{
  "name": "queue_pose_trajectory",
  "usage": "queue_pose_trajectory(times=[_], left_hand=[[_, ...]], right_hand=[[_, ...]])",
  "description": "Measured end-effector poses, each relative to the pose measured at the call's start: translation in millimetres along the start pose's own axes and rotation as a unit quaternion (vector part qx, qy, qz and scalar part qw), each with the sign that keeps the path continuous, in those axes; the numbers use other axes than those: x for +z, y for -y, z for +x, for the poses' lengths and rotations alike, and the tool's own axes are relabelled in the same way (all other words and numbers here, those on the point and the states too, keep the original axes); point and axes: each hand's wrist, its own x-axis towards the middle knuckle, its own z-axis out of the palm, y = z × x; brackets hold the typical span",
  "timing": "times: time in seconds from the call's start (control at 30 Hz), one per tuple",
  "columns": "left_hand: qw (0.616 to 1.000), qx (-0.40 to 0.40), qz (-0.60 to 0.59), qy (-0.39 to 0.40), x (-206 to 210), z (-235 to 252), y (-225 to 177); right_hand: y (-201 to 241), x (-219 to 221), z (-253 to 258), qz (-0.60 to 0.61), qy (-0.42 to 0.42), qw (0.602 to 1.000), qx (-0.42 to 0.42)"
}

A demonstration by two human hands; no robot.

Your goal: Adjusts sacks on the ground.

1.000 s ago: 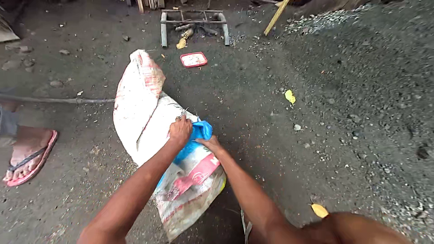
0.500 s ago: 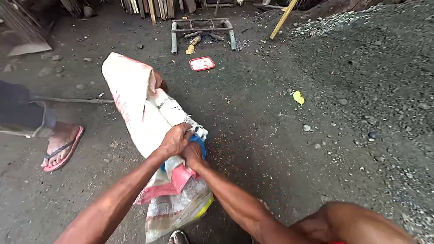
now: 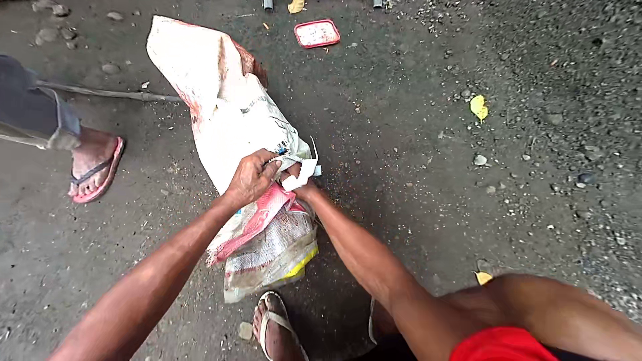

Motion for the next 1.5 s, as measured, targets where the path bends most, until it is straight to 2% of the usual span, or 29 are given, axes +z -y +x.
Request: queue_pose_trajectory(times=[0.07, 0.1, 0.17, 0.2, 0.27, 0.33, 0.37, 0.43, 0.53, 0.63, 0.77, 0.9, 1.0, 1.03, 1.1, 1.2, 1.3, 1.4, 1.5], left_hand=[[1.000, -0.006, 0.017, 0.000, -4.4, -0.8, 3.2], [1.000, -0.012, 0.025, 0.002, -8.0, -1.3, 3.4], [0.999, -0.015, 0.043, 0.009, -16.7, -2.1, 3.0], [0.998, -0.015, 0.054, 0.012, -20.2, -3.0, 2.5], [0.997, -0.016, 0.077, 0.024, -23.5, -6.7, 2.1], [0.992, -0.013, 0.114, 0.052, -24.1, -10.9, 0.5], [0.987, -0.006, 0.140, 0.072, -23.4, -13.3, -0.1], [0.974, 0.012, 0.199, 0.112, -20.6, -22.3, -1.1], [0.957, 0.011, 0.248, 0.149, -10.7, -45.6, -3.9], [0.944, 0.018, 0.293, 0.148, -1.4, -69.1, 1.2], [0.945, 0.052, 0.322, 0.035, -0.6, -83.3, 35.8], [0.939, -0.037, 0.342, 0.029, 8.6, -87.0, 44.1], [0.929, -0.147, 0.334, 0.055, 14.9, -85.3, 43.2], [0.925, -0.171, 0.334, 0.059, 17.2, -83.4, 45.6], [0.919, -0.189, 0.340, 0.071, 22.1, -81.4, 50.6], [0.917, -0.167, 0.350, 0.089, 28.8, -79.8, 46.8], [0.919, -0.136, 0.351, 0.117, 27.2, -72.3, 43.0], [0.930, -0.054, 0.348, 0.102, 20.3, -81.7, 50.7], [0.941, 0.042, 0.323, 0.093, 4.0, -99.1, 59.4]], right_hand=[[-8.5, -12.7, -25.2, 0.014, 0.016, 1.000, -0.009], [-13.5, -18.4, -32.9, 0.006, -0.016, 1.000, -0.018], [-33.6, -28.7, -31.9, -0.017, -0.141, 0.989, -0.033], [-45.3, -36.8, -27.5, -0.045, -0.166, 0.985, -0.004], [-68.4, -49.7, -19.1, -0.083, -0.100, 0.988, 0.087], [-84.3, -47.4, -9.9, -0.054, -0.001, 0.989, 0.138], [-89.5, -43.9, -8.0, -0.022, 0.016, 0.987, 0.157], [-95.4, -38.3, -10.9, 0.025, -0.005, 0.980, 0.198], [-78.3, -29.4, -26.4, -0.011, -0.048, 0.971, 0.233], [-39.7, -22.3, -30.7, -0.050, -0.098, 0.979, 0.171], [-12.8, 3.1, -38.2, -0.062, -0.136, 0.988, 0.049], [-19.7, 28.2, -74.4, -0.075, -0.073, 0.994, 0.037], [-0.6, 24.8, -97.6, -0.074, 0.037, 0.996, 0.029], [4.5, 26.7, -103.0, -0.080, 0.056, 0.995, 0.007], [-1.3, 36.2, -111.5, -0.115, 0.037, 0.991, -0.063], [-30.4, 40.7, -120.8, -0.158, 0.035, 0.982, -0.096], [-42.6, 28.6, -116.2, -0.151, 0.068, 0.985, -0.050], [-44.1, 24.8, -116.8, -0.109, 0.091, 0.990, 0.024], [-46.2, 27.0, -116.1, -0.089, 0.082, 0.992, 0.043]])
